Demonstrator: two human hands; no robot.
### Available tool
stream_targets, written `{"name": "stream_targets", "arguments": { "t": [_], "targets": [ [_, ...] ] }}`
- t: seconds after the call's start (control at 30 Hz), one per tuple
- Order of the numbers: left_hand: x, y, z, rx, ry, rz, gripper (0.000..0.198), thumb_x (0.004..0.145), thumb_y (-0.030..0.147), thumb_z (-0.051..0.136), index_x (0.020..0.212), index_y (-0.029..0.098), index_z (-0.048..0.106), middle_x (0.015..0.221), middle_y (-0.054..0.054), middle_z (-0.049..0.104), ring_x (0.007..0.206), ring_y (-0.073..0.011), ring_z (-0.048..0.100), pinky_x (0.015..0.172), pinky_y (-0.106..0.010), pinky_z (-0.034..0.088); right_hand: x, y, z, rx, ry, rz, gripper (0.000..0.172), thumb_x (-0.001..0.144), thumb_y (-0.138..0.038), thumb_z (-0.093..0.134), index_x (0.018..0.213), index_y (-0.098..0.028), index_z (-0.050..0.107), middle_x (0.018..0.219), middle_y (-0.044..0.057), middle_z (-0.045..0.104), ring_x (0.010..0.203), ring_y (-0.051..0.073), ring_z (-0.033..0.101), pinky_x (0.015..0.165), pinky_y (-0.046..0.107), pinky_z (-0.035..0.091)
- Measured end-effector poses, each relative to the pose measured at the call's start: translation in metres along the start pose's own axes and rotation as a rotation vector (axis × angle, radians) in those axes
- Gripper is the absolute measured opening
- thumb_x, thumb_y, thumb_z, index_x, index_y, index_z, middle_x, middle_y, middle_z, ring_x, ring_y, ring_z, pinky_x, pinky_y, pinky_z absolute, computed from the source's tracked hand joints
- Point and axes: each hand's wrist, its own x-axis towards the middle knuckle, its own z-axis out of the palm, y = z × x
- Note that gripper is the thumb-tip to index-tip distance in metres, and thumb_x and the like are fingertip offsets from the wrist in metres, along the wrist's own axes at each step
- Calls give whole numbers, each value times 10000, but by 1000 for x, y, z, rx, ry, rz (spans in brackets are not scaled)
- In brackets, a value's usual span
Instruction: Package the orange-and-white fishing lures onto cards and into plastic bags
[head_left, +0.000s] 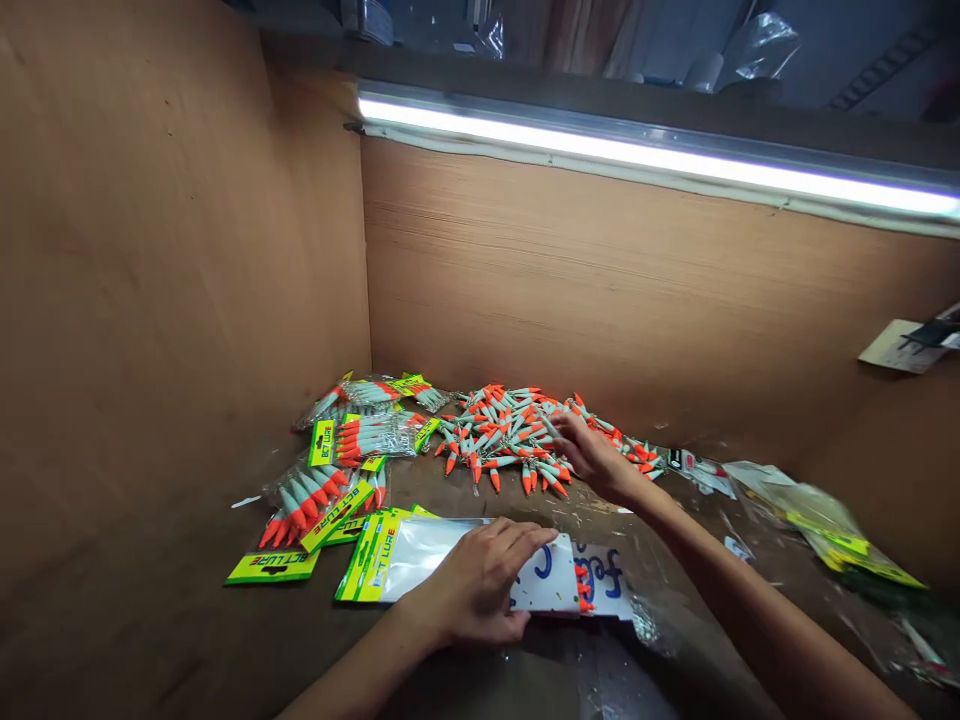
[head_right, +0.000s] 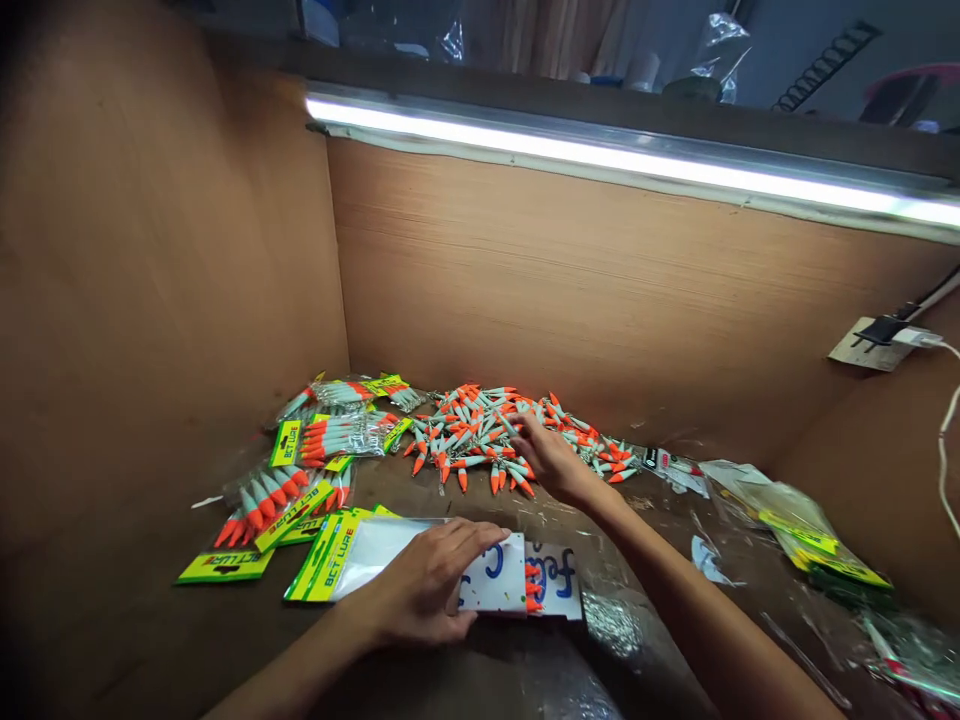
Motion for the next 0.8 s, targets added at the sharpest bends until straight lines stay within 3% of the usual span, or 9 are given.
{"name": "stream_targets", "arguments": {
  "t": [0.07, 0.17, 0.3, 0.43, 0.6, 0.8],
  "targets": [
    [0, -3, -1, -15, 19, -14, 897, 646, 226, 660, 1462, 306, 297, 1429, -50, 505, 1202, -293, 521, 1033, -433, 442, -39, 11, -17, 84, -67, 123, 302, 1013, -367, 394, 1237, -214, 526, 792, -2, 618, 642, 135, 540, 599, 227, 421],
    [1, -8, -3, -11, 48, -37, 899, 655, 219, 649, 1471, 314, 284, 1433, -50, 506, 1218, -298, 521, 1041, -445, 435, -93, 23, -32, 16, -158, 231, 241, 967, -395, 503, 1026, -215, 653, 765, -1, 658, 646, 140, 566, 595, 227, 416],
    [4, -9, -3, 8, 58, -22, 910, 633, 194, 638, 1468, 304, 292, 1411, -54, 529, 1205, -297, 534, 1064, -462, 405, -130, 20, -27, -66, -170, 235, 222, 965, -362, 522, 970, -226, 697, 811, 9, 716, 666, 145, 602, 632, 238, 426],
    [6, -5, -3, 39, 54, -16, 907, 622, 188, 634, 1461, 296, 309, 1394, -57, 544, 1179, -307, 545, 1085, -497, 370, -126, 7, -7, -71, -150, 113, 266, 1007, -309, 453, 1059, -229, 702, 912, 52, 737, 768, 170, 656, 705, 255, 474],
    [6, -1, -3, 44, 48, -36, 931, 608, 174, 637, 1468, 304, 305, 1396, -48, 543, 1185, -303, 546, 1111, -515, 340, -106, -3, 13, -359, -15, -42, 196, 975, -272, 543, 967, -250, 738, 868, 81, 699, 835, 213, 597, 738, 305, 467],
    [5, 0, -3, -12, 69, -14, 942, 630, 174, 641, 1487, 309, 274, 1403, -51, 532, 1207, -284, 539, 1074, -441, 403, -89, -3, 36, -311, -10, -133, 180, 945, -290, 605, 824, -236, 726, 931, 73, 654, 867, 209, 531, 756, 323, 443]
  ]
}}
